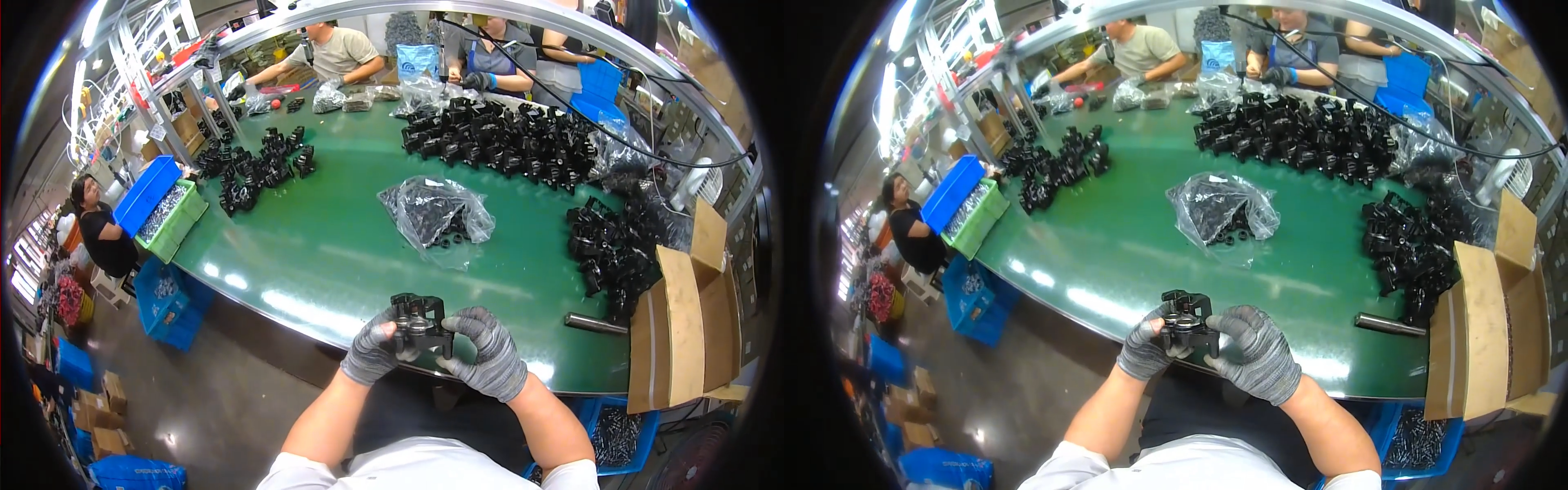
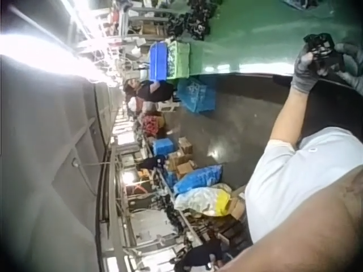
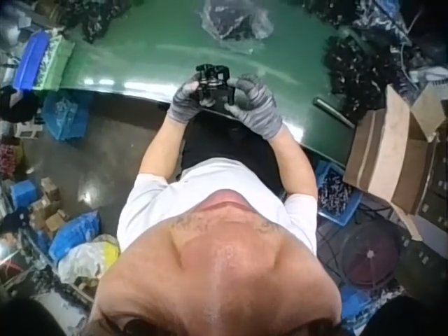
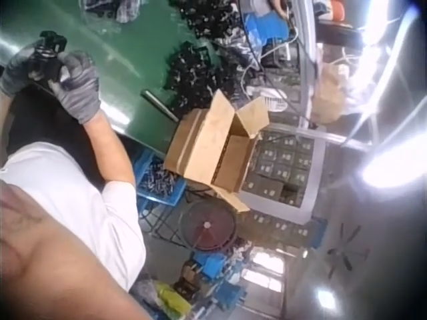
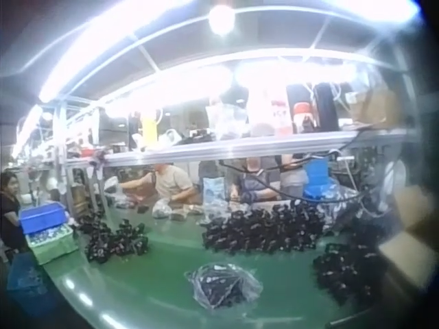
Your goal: Assembling small mechanical components at a factory workstation.
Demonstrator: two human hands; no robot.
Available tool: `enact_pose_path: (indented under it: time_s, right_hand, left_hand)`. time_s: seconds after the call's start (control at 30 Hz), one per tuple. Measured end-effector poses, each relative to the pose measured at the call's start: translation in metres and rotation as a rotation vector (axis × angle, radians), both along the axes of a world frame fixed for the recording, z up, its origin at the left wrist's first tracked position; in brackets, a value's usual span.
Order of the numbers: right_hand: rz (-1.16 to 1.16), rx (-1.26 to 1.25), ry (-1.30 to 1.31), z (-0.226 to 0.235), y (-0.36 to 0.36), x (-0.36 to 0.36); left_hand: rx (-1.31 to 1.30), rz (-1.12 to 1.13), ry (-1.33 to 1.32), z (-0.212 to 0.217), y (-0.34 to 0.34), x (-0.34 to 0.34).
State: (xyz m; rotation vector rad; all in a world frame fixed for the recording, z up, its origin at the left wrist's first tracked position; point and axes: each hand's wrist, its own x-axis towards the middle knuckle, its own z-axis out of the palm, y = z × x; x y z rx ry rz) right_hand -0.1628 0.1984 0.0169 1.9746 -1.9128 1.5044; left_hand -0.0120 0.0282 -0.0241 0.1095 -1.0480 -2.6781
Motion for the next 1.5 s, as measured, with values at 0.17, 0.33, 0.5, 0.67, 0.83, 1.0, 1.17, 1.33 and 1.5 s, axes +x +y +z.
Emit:
enact_pose_path:
  time_s: [0.17, 0.33, 0.5, 0.67, 0.83, 1.0, 1.17, 1.33, 1.5]
  right_hand:
    - [0.008, 0.006, 0.050, 0.000, -0.002, -0.007]
    - [0.007, 0.000, 0.032, -0.001, -0.006, -0.007]
    - [-0.012, 0.004, -0.021, -0.002, -0.003, -0.002]
    - [0.008, 0.031, 0.018, -0.008, 0.005, 0.001]
    - [-0.005, 0.071, -0.079, -0.018, 0.005, 0.002]
    - [0.031, 0.054, -0.140, -0.009, 0.000, -0.002]
    - [0.049, 0.041, -0.126, -0.009, -0.006, -0.005]
    - [0.033, 0.068, -0.033, -0.006, 0.000, 0.001]
    - [0.047, 0.089, -0.024, -0.009, 0.001, 0.000]
  left_hand:
    - [0.026, 0.040, -0.035, 0.001, -0.003, -0.005]
    - [0.032, 0.020, -0.017, -0.009, -0.010, -0.004]
    - [0.032, 0.007, -0.003, -0.015, -0.008, -0.001]
    - [0.032, 0.034, -0.016, -0.015, 0.000, 0.006]
    - [0.044, 0.104, 0.009, -0.005, 0.008, 0.003]
    - [0.028, 0.033, -0.021, -0.018, -0.012, 0.003]
    - [0.014, 0.068, -0.009, -0.016, -0.012, -0.001]
    - [0.010, 0.119, -0.041, -0.006, 0.001, 0.004]
    - [0.038, 0.184, -0.069, -0.001, 0.006, 0.005]
